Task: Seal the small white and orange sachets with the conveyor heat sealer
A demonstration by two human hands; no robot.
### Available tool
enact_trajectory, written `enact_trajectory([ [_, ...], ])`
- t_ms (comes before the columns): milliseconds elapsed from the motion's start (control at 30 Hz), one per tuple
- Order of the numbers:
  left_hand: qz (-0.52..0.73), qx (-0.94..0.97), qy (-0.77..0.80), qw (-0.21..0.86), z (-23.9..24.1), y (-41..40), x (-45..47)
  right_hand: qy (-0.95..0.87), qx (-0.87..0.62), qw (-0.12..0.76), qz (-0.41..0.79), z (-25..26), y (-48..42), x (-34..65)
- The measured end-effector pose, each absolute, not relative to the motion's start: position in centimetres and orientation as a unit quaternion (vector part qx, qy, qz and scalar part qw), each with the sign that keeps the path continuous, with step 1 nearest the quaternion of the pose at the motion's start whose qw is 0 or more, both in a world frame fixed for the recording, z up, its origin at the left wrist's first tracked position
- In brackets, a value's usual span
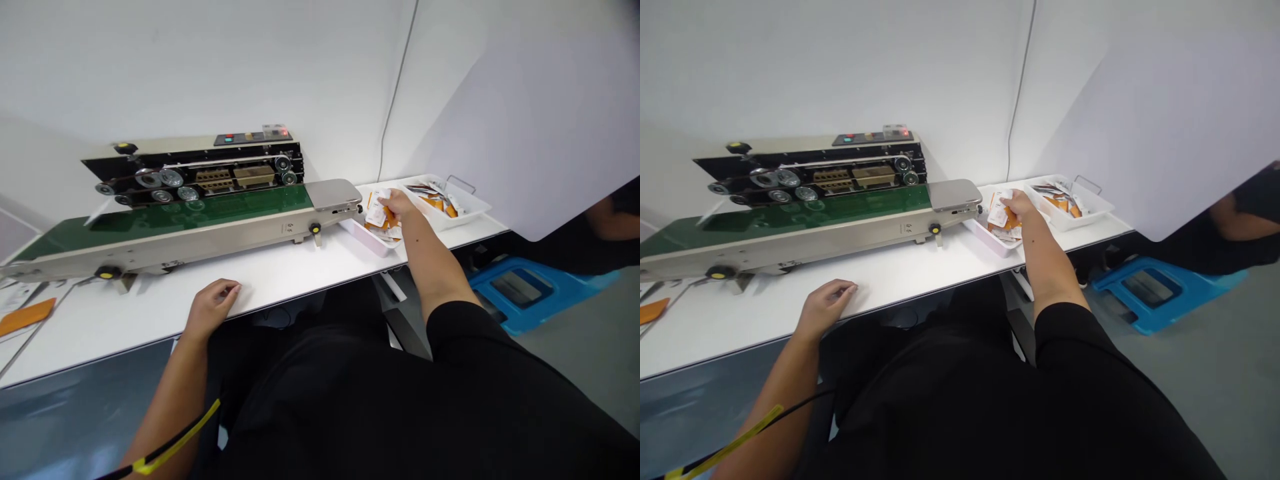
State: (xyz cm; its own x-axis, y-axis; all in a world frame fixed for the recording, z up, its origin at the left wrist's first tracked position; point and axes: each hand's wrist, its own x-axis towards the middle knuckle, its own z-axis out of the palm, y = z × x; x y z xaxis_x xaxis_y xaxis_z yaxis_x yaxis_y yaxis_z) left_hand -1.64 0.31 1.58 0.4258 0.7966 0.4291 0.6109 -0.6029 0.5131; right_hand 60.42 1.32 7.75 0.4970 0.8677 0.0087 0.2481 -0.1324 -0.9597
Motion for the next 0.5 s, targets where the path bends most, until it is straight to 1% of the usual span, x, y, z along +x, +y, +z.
enact_trajectory([
  [167,0.324,0.836,0.420,0.142,1.5,0.2,-1.7,-0.386,-0.713,0.565,0.153,8.5,2.5,61.2],
  [300,0.318,0.840,0.415,0.141,1.4,0.2,-1.8,-0.423,-0.683,0.595,0.029,11.8,3.2,61.1],
  [367,0.317,0.839,0.418,0.143,1.4,0.2,-1.7,-0.455,-0.670,0.586,0.005,13.8,2.5,58.7],
  [433,0.318,0.835,0.425,0.144,1.4,0.2,-1.7,-0.499,-0.647,0.576,0.013,14.9,0.9,54.1],
  [500,0.321,0.831,0.432,0.144,1.4,0.2,-1.6,-0.539,-0.587,0.604,0.002,14.7,-1.5,47.5],
])
